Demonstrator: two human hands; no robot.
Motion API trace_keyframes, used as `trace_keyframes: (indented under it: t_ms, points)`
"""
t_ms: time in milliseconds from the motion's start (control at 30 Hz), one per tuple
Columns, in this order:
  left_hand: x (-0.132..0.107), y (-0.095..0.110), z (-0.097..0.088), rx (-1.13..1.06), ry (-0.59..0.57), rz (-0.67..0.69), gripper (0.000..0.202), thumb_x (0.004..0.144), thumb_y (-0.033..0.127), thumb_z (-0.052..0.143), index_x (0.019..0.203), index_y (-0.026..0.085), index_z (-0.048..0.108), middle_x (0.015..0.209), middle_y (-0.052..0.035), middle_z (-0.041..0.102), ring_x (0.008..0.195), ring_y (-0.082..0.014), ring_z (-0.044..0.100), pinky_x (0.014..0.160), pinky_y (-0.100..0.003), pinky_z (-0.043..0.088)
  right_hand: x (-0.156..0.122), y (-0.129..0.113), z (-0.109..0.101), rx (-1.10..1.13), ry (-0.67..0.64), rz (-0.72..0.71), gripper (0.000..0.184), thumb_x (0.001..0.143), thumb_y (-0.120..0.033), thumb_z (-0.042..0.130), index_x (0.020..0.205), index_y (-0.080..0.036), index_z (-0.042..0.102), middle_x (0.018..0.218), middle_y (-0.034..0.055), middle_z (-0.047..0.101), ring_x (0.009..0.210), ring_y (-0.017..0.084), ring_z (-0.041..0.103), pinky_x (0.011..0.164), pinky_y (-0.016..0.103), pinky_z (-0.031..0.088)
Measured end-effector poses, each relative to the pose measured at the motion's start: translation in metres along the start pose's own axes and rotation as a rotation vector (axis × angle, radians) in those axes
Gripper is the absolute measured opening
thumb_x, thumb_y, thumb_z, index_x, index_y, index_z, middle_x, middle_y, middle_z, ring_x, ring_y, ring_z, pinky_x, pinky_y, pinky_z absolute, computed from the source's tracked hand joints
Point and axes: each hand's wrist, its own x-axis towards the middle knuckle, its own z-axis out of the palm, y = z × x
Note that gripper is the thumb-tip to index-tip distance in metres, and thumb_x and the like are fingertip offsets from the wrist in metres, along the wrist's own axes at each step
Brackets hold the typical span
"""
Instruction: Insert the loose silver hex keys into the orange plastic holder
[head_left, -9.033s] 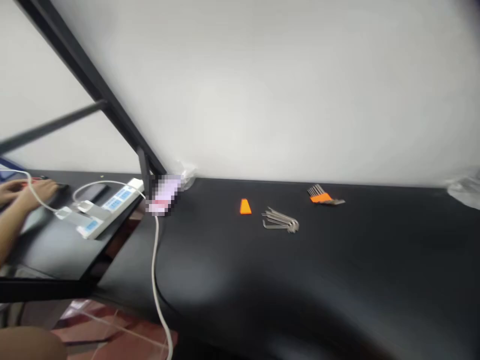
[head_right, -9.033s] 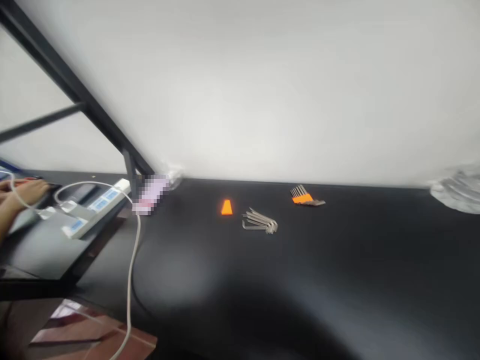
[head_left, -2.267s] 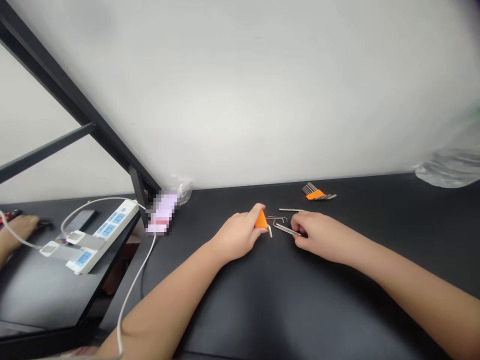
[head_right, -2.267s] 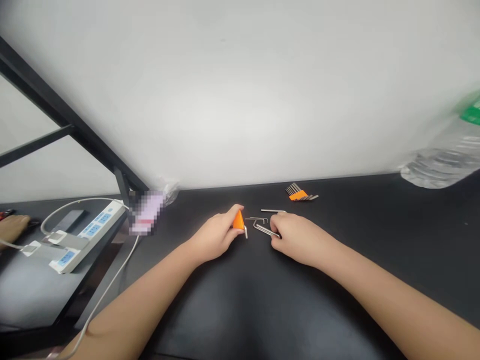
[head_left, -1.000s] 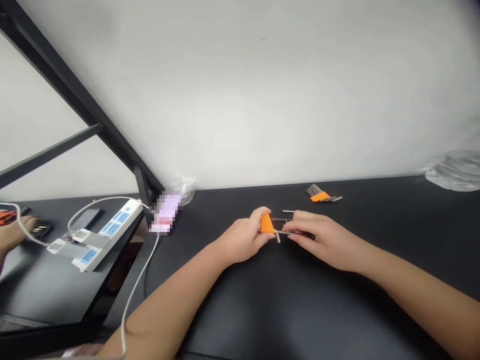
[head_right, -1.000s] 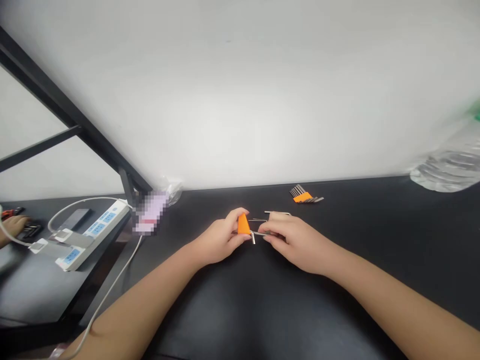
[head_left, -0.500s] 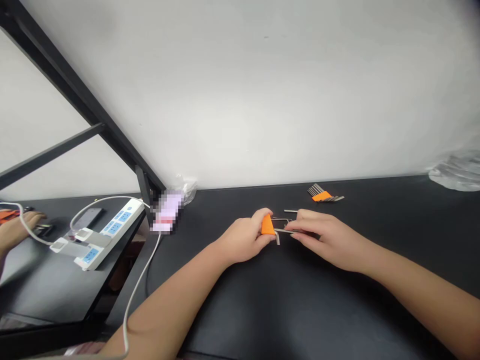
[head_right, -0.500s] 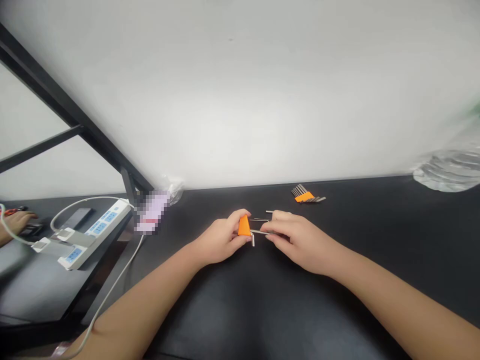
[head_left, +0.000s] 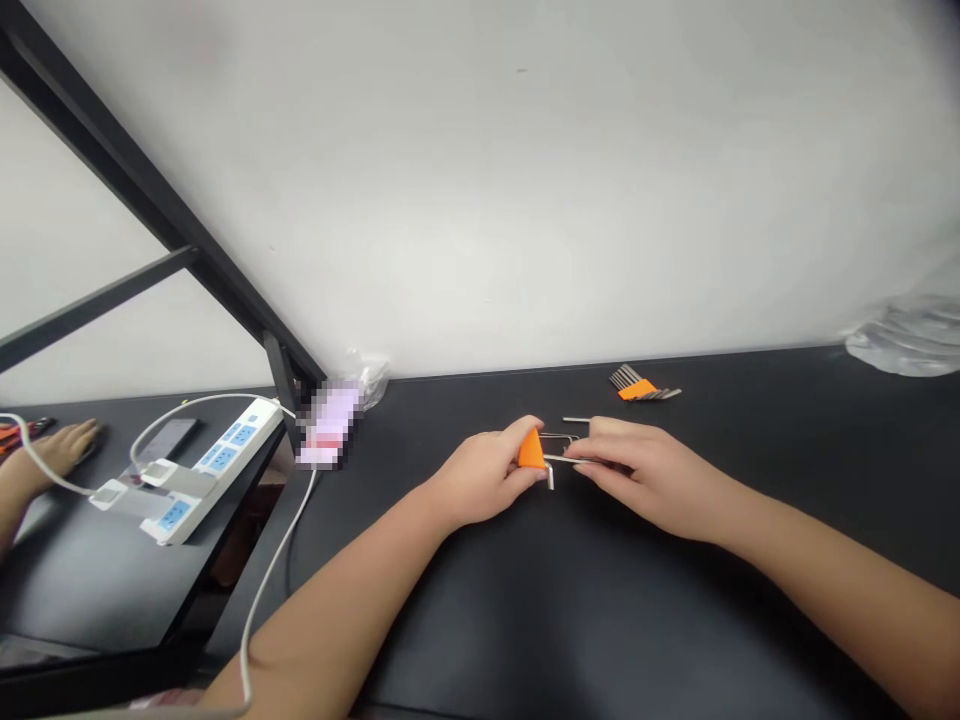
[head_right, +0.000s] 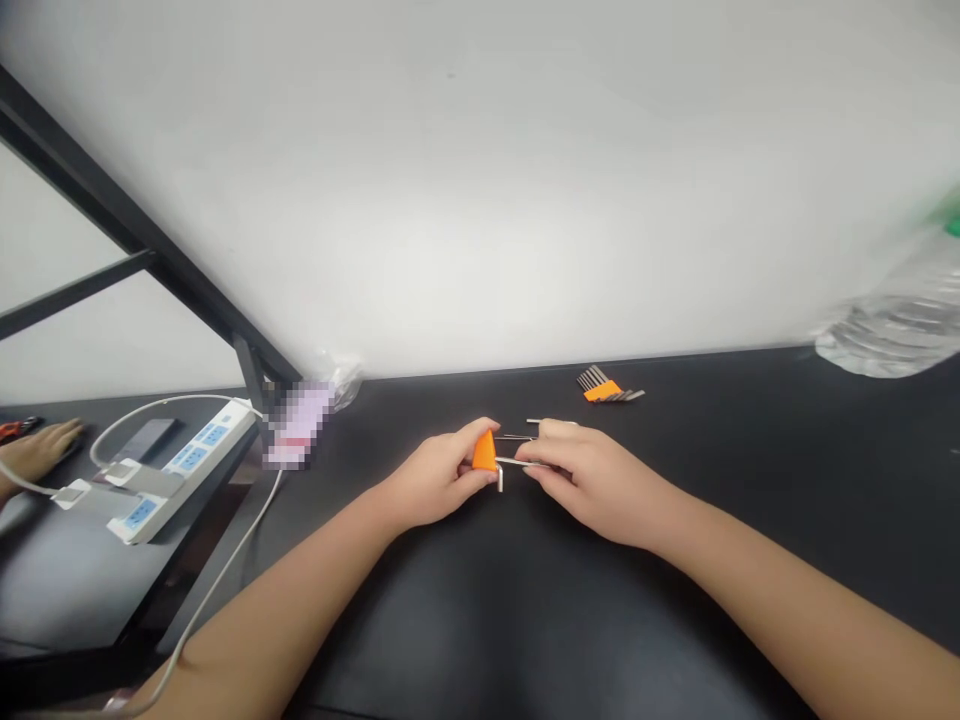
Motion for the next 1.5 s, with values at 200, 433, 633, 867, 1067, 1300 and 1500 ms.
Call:
trace_keyframes:
  t_ms: [200, 433, 633, 867, 1067, 1300, 1500]
  points:
    - [0.002, -0.007, 0.005, 0.021, 0.051, 0.05, 0.054, 0.098, 0.037, 0.06, 0.147, 0.022, 0.045, 0.11, -0.0075, 0.068, 0.097, -0.0219, 0.064, 0.088, -0.034, 0.051, 0.001, -0.005, -0.002, -0.009, -0.033, 0.016, 0.028, 0.102, -0.029, 0.047, 0.109, -0.028, 0.074, 0.08, 0.0038, 0.061, 0.074, 0.02, 0.059, 0.067, 0.033, 0.046]
    - [0.003, -0.009, 0.007, 0.067, 0.035, 0.095, 0.056, 0.099, 0.035, 0.057, 0.151, 0.022, 0.04, 0.108, -0.007, 0.068, 0.099, -0.0229, 0.064, 0.093, -0.037, 0.051, 0.002, -0.006, 0.001, -0.021, -0.04, 0.011, 0.026, 0.101, -0.024, 0.048, 0.109, -0.028, 0.072, 0.082, 0.0026, 0.065, 0.075, 0.019, 0.06, 0.068, 0.032, 0.045]
    - [0.002, -0.008, 0.005, 0.107, 0.023, 0.103, 0.053, 0.1, 0.035, 0.058, 0.148, 0.021, 0.041, 0.107, -0.0067, 0.069, 0.097, -0.0227, 0.065, 0.092, -0.037, 0.049, 0.003, -0.01, 0.006, -0.07, -0.017, -0.016, 0.026, 0.103, -0.027, 0.046, 0.105, -0.024, 0.072, 0.084, 0.0041, 0.066, 0.076, 0.019, 0.061, 0.069, 0.032, 0.044]
    - [0.002, -0.005, 0.006, 0.119, 0.001, 0.131, 0.051, 0.102, 0.035, 0.054, 0.148, 0.021, 0.04, 0.113, -0.008, 0.07, 0.102, -0.0239, 0.066, 0.097, -0.04, 0.047, 0.007, -0.019, 0.011, -0.028, -0.025, -0.029, 0.026, 0.105, -0.028, 0.045, 0.104, -0.024, 0.07, 0.089, 0.0046, 0.067, 0.078, 0.018, 0.062, 0.07, 0.031, 0.044]
    - [0.003, -0.009, 0.008, 0.069, 0.053, 0.139, 0.05, 0.101, 0.038, 0.057, 0.145, 0.021, 0.042, 0.121, -0.0098, 0.068, 0.11, -0.0252, 0.064, 0.098, -0.04, 0.049, 0.007, -0.015, 0.01, 0.121, 0.022, 0.007, 0.021, 0.104, -0.029, 0.049, 0.103, -0.026, 0.069, 0.09, 0.0026, 0.069, 0.076, 0.017, 0.063, 0.071, 0.031, 0.046]
    - [0.002, -0.008, 0.009, 0.071, 0.043, 0.196, 0.05, 0.1, 0.032, 0.058, 0.145, 0.022, 0.041, 0.131, -0.0102, 0.066, 0.114, -0.0261, 0.063, 0.101, -0.043, 0.047, 0.01, -0.008, 0.02, 0.357, -0.048, 0.164, 0.016, 0.102, -0.036, 0.053, 0.099, -0.024, 0.063, 0.082, -0.0003, 0.071, 0.072, 0.016, 0.068, 0.068, 0.03, 0.051]
    - [0.005, -0.01, 0.009, -0.007, 0.039, 0.135, 0.051, 0.098, 0.025, 0.057, 0.147, 0.024, 0.041, 0.113, -0.0052, 0.07, 0.096, -0.0208, 0.066, 0.089, -0.034, 0.05, 0.01, -0.005, 0.022, 0.466, -0.041, 0.184, 0.011, 0.1, -0.03, 0.055, 0.095, -0.022, 0.062, 0.072, -0.0019, 0.068, 0.067, 0.016, 0.068, 0.068, 0.03, 0.052]
